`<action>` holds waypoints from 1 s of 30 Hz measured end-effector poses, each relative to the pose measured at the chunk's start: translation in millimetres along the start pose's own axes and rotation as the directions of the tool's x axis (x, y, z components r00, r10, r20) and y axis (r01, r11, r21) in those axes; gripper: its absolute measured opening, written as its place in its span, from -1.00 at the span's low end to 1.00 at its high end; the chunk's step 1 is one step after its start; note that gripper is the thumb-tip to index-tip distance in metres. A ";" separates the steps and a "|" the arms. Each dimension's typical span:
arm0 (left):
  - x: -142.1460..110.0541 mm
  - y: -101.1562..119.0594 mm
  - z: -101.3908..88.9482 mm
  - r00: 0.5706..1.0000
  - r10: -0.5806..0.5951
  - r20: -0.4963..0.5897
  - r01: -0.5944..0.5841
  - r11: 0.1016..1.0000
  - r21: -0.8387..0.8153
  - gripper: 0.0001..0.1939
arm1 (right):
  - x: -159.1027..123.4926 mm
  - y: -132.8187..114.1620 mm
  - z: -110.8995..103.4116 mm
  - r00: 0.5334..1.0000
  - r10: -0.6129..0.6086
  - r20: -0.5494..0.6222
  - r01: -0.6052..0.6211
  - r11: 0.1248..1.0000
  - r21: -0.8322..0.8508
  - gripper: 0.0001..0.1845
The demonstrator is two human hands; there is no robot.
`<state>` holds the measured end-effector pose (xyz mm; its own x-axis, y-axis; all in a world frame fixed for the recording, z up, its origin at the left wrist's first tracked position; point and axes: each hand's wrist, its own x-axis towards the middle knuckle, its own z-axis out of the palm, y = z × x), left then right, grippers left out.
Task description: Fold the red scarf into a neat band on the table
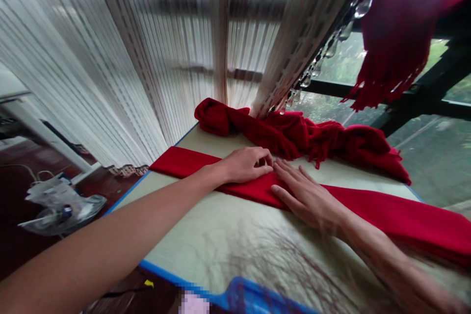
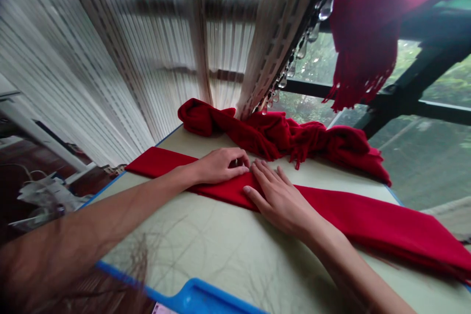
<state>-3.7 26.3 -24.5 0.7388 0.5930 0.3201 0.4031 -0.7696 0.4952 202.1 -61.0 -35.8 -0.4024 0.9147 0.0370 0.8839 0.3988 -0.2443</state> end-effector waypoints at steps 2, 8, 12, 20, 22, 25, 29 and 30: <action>0.1 -0.8 -0.1 1.000 0.012 0.007 -0.012 1.000 0.006 -0.85 | 0.1 0.1 -0.1 1.000 0.002 -0.010 -0.002 1.000 0.004 -0.19; -0.5 0.7 -1.3 0.999 0.017 0.038 -0.018 0.999 0.041 -0.81 | -0.4 0.6 -1.3 1.000 -0.011 -0.015 0.011 1.000 0.002 -0.19; -0.7 1.6 -1.8 0.999 0.015 0.042 -0.016 0.999 0.040 -0.81 | -0.3 4.4 2.7 0.999 -0.031 -0.039 0.031 1.000 0.004 -0.25; 0.1 -0.9 -0.4 0.999 0.024 0.048 -0.026 0.998 0.049 -0.82 | 0.1 7.9 5.1 0.999 -0.040 -0.033 0.039 0.999 -0.013 -0.27; 0.5 0.0 -0.7 0.998 0.015 0.057 -0.018 0.998 0.056 -0.84 | -0.1 6.2 3.9 0.999 -0.033 -0.036 0.033 0.999 -0.014 -0.24; 0.7 0.9 -1.2 0.998 0.012 0.060 -0.015 0.998 0.060 -0.84 | -0.8 3.5 2.1 0.999 -0.026 -0.042 0.026 1.000 -0.010 -0.23; -0.2 0.9 -1.4 0.999 0.015 0.045 -0.017 0.998 0.053 -0.82 | -2.1 3.2 2.5 0.998 -0.036 -0.042 0.035 0.999 -0.013 -0.25; -0.5 0.8 -1.5 0.999 0.017 0.043 -0.019 0.999 0.045 -0.81 | -1.9 4.0 3.3 0.998 -0.038 -0.043 0.038 0.999 -0.015 -0.25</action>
<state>-4.5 25.7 -23.0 0.7682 0.5693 0.2929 0.4133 -0.7904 0.4521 205.6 -61.3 -40.1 -0.4253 0.9007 0.0883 0.8715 0.4339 -0.2286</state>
